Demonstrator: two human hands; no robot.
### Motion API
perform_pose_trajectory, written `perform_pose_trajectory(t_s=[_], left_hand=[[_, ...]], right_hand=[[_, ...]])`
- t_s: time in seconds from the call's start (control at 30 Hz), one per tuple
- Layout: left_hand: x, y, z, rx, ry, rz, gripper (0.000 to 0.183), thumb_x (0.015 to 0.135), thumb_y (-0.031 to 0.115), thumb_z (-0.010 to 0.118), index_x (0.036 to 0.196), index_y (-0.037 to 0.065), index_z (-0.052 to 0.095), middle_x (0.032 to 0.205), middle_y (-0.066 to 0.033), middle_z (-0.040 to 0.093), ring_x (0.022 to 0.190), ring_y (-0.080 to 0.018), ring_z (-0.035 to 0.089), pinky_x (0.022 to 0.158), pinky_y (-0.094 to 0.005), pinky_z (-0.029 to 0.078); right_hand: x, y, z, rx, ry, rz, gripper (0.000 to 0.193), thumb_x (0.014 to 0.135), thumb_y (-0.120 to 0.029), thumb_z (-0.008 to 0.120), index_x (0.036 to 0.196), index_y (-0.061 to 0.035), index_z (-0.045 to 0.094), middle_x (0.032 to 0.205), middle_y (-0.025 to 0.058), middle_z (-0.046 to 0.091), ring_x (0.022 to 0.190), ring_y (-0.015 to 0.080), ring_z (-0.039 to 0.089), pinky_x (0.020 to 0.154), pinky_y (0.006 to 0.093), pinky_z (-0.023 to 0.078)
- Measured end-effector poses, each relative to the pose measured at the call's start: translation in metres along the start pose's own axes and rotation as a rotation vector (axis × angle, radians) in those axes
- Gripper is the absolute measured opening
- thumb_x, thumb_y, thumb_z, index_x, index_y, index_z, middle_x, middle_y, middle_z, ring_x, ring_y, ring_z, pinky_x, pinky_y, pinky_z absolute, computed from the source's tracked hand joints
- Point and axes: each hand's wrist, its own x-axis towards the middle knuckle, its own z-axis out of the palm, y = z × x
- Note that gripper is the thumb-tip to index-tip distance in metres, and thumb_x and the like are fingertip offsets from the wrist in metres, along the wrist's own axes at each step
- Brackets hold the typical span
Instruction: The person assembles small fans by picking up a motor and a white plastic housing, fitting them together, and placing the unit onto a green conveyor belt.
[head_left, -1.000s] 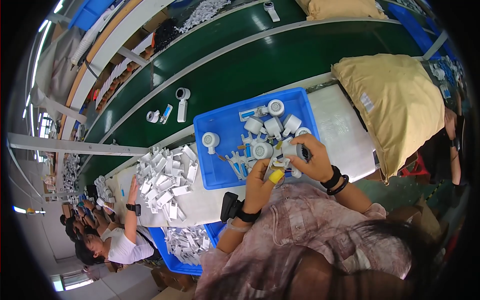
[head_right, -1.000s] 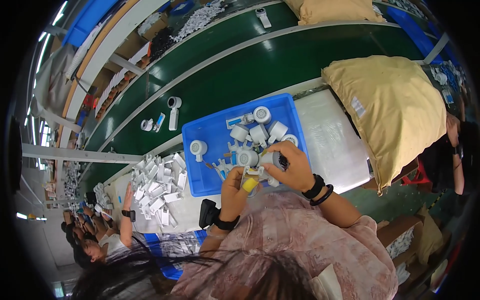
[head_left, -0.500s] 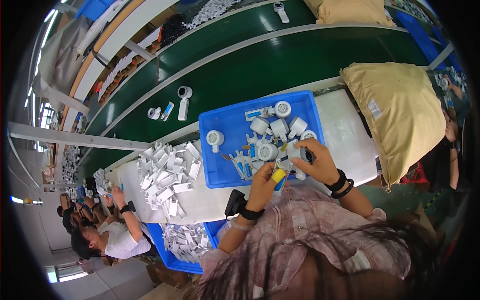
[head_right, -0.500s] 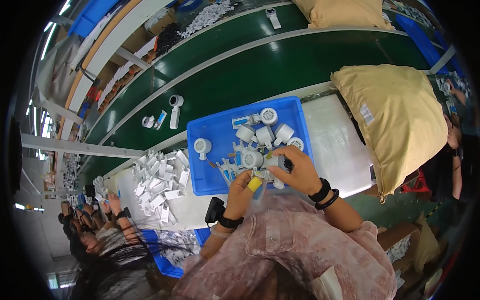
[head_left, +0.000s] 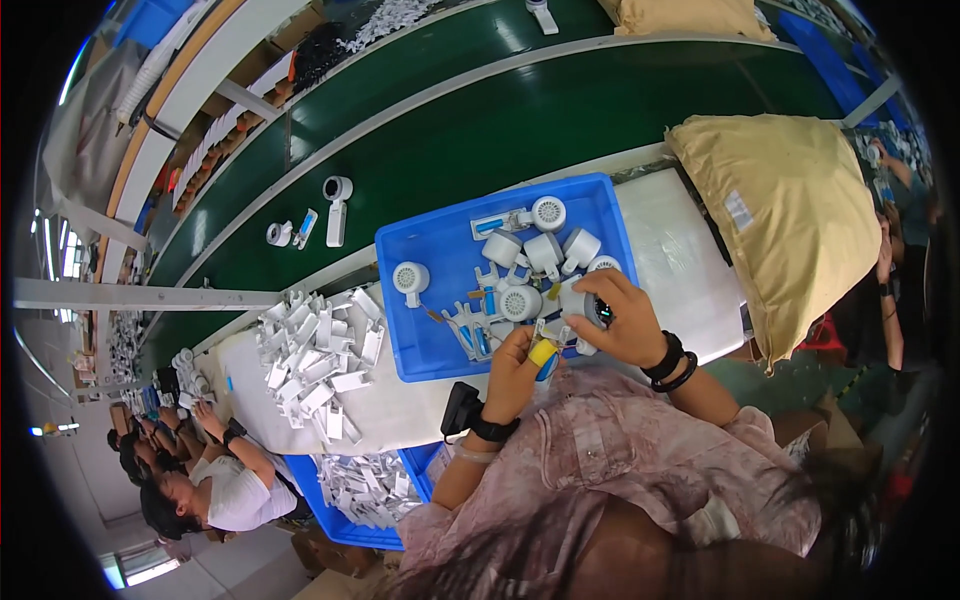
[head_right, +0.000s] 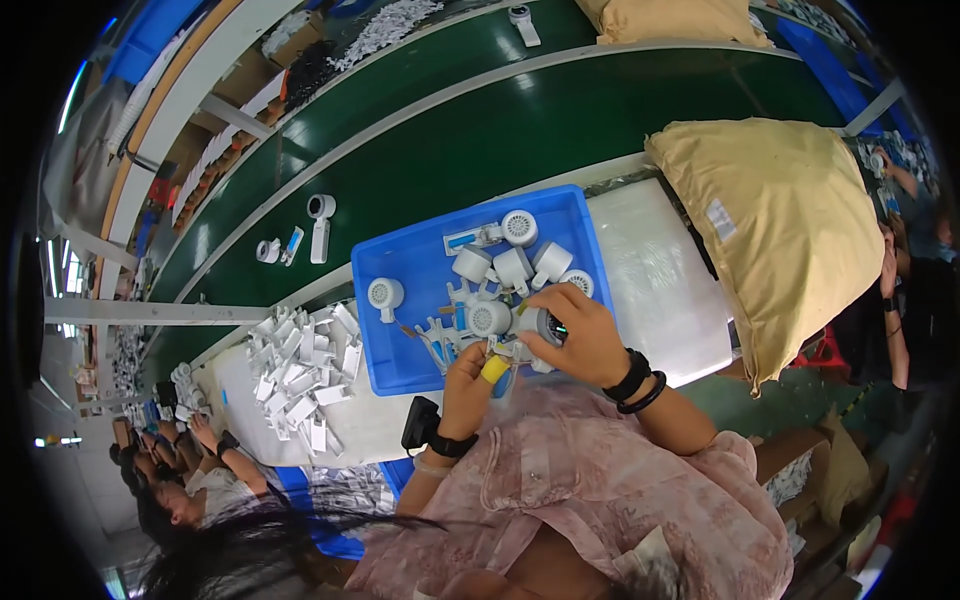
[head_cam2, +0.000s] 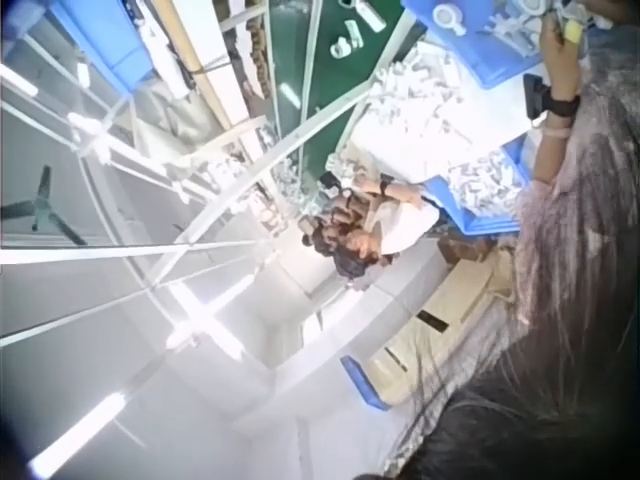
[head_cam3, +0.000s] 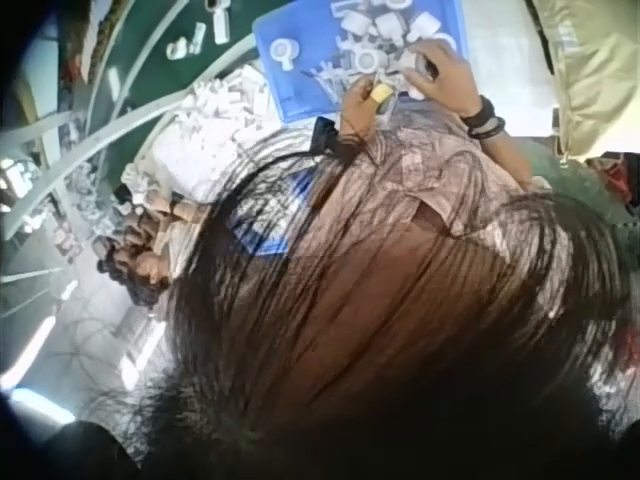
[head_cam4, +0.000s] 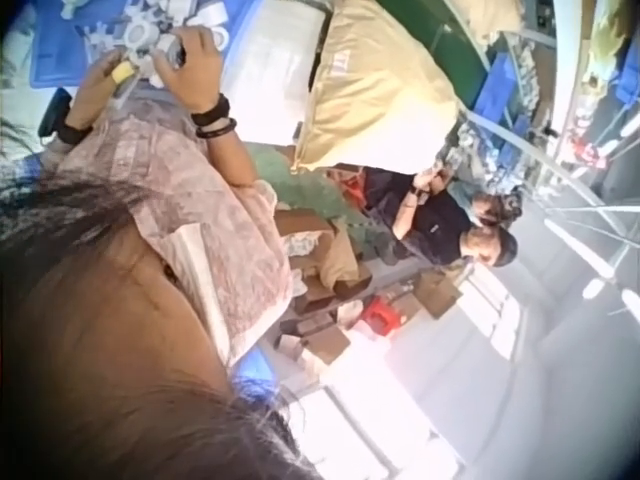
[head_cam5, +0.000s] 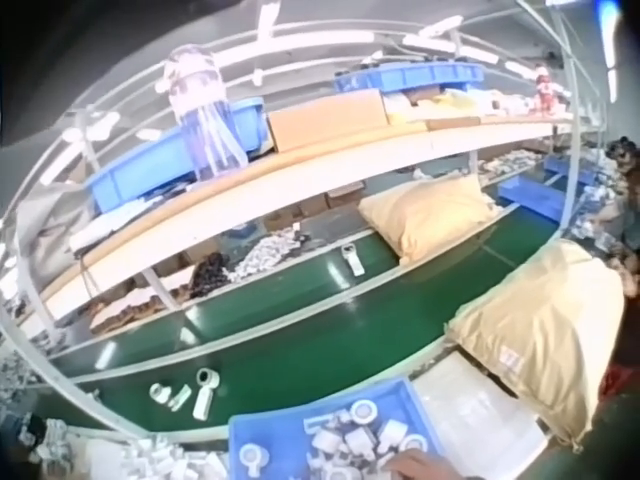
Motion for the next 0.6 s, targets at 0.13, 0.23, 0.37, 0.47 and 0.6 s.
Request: perform_pose_trajectory(t_s=[0.13,0.23,0.37,0.47,0.6], left_hand=[[0.0004,-0.0007,0.0035,-0.029,-0.023,0.048,0.021,0.093,0.008,0.057,0.113,0.001,0.057,0.101,-0.0019,0.063,0.089,-0.0071,0.059,0.078,-0.0212,0.046],[0.0025,-0.0028,0.0033,-0.040,-0.039,0.066,0.022,0.094,0.008,0.056,0.114,0.001,0.056,0.103,-0.0028,0.063,0.090,-0.0079,0.059,0.079,-0.0220,0.046],[0.0032,-0.0068,0.0046,-0.007,-0.014,0.117,0.020,0.094,0.009,0.056,0.112,-0.001,0.054,0.101,-0.0059,0.063,0.088,-0.0100,0.061,0.078,-0.0225,0.048],[0.0002,-0.0042,0.0035,-0.022,-0.040,0.072,0.020,0.094,0.008,0.056,0.112,-0.001,0.055,0.099,-0.0053,0.064,0.089,-0.0097,0.061,0.078,-0.0223,0.048],[-0.0032,0.0016,0.0040,0.025,-0.055,0.060,0.019,0.093,0.008,0.056,0.110,0.000,0.055,0.098,-0.0048,0.064,0.087,-0.0094,0.061,0.077,-0.0218,0.047]], right_hand=[[0.0002,-0.0022,-0.0028,0.004,-0.001,0.014,0.038,0.072,-0.014,0.078,0.103,-0.0040,0.059,0.098,0.0148,0.060,0.087,0.0310,0.062,0.074,0.0349,0.051],[-0.0008,0.0001,-0.0041,0.012,0.013,0.013,0.038,0.072,-0.014,0.078,0.103,-0.0039,0.059,0.098,0.0148,0.060,0.088,0.0310,0.062,0.074,0.0351,0.051],[-0.0022,0.0001,-0.0031,0.013,0.024,0.003,0.037,0.072,-0.016,0.078,0.103,-0.0051,0.060,0.098,0.0140,0.061,0.087,0.0302,0.063,0.073,0.0343,0.051],[-0.0039,-0.0011,-0.0043,0.022,0.001,0.025,0.038,0.072,-0.013,0.078,0.104,-0.0039,0.059,0.100,0.0151,0.061,0.090,0.0308,0.063,0.076,0.0346,0.051],[-0.0053,-0.0003,-0.0054,0.015,-0.027,0.061,0.037,0.072,-0.013,0.077,0.103,-0.0037,0.060,0.100,0.0151,0.061,0.090,0.0304,0.063,0.076,0.0344,0.051]])
